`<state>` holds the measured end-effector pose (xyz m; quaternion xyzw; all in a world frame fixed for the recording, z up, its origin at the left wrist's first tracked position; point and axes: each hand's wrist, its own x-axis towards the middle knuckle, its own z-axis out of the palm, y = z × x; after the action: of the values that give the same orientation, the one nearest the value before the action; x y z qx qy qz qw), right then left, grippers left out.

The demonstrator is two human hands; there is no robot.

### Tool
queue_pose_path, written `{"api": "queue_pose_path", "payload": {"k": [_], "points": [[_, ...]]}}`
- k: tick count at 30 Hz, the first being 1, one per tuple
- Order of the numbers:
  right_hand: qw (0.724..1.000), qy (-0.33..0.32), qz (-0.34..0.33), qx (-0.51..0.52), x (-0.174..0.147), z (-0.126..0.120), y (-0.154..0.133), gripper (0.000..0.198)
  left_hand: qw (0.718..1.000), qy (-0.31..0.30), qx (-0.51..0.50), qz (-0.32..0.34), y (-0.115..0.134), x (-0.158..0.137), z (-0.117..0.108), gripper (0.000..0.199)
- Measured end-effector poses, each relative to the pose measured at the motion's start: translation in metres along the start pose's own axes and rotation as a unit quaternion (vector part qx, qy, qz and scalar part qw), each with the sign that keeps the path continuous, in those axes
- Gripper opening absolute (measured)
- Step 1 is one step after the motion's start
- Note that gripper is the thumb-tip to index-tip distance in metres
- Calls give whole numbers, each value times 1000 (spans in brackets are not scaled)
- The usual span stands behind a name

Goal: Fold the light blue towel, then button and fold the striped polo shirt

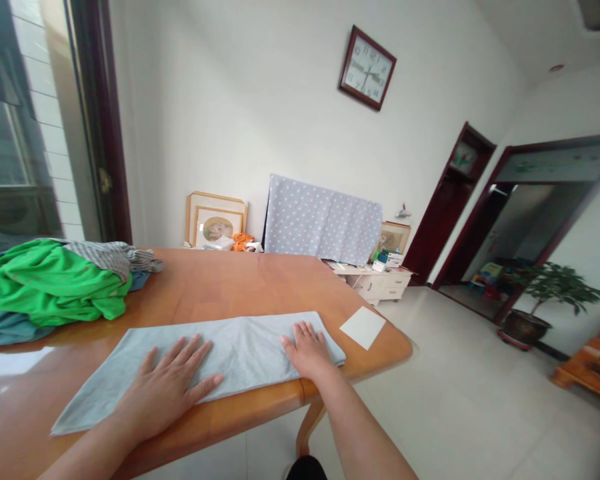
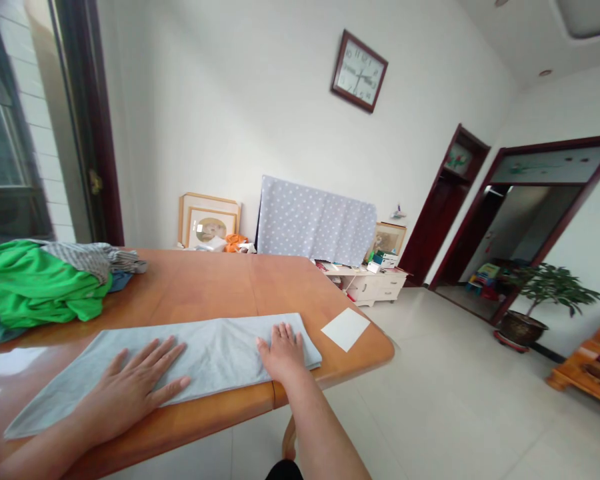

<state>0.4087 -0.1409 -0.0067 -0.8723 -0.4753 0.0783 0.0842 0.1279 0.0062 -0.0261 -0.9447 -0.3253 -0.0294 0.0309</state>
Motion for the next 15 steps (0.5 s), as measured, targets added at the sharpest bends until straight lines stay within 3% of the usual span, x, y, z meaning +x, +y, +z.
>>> {"api": "queue_pose_path", "payload": {"k": [3, 7, 15], "points": [[999, 23, 31, -10, 7, -6, 13, 85, 1000, -18, 0, 1, 3, -2, -7, 60], [996, 24, 84, -23, 15, 0, 30, 85, 1000, -12, -14, -21, 6, -3, -11, 68], [995, 43, 82, -19, 29, -2, 26, 84, 999, 20, -39, -24, 1, 0, 5, 77]]}}
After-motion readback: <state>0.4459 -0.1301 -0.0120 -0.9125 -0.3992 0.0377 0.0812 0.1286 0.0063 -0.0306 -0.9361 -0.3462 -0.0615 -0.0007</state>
